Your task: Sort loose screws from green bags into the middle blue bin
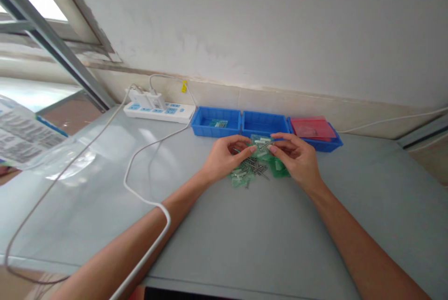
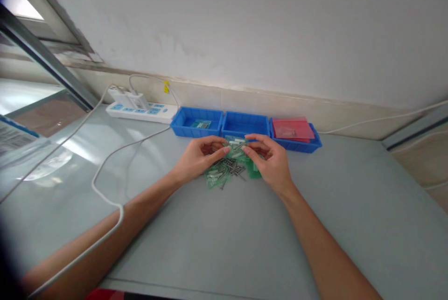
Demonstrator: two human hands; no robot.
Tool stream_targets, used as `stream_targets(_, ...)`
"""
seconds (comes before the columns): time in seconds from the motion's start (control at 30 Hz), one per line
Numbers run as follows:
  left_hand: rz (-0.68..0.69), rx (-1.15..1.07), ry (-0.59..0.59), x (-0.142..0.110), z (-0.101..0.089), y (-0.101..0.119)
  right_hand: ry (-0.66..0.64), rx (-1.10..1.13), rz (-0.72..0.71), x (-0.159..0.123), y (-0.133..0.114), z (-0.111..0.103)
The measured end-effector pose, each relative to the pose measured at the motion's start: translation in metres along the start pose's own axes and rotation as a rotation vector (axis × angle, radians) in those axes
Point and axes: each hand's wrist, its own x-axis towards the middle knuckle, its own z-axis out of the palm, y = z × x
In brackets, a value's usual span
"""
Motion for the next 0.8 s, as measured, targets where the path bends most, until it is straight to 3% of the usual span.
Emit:
stream_targets(0.17, 0.003, -0.11, -0.08, 0.0, 0.0, -0.001, -0.003, -0.018, -0.014, -0.001, 0.002, 0.0)
stream_targets(0.37, -0.058, -0.25, -0.025, 0.003, 0.002, 0.0, -0.028, -0.299, -0.149, -0.001, 0.006, -0.005)
stream_targets(0.5, -0.112, -0.375, 0.087, 0.006, -0.001, -0.005, -0.083, -0.653, -0.35, -0.001, 0.007, -0.015)
stream_targets(0.6, -0.167, -0.553, 0.193, 0.009, -0.004, -0.005, -0.082, -0.794, -0.481, -0.001, 0.007, -0.021)
stream_targets(0.8, -0.184, -0.95, 0.49, 0.014, -0.018, 0.006, -0.134, -0.931, -0.543, 0.002, 0.0, -0.034)
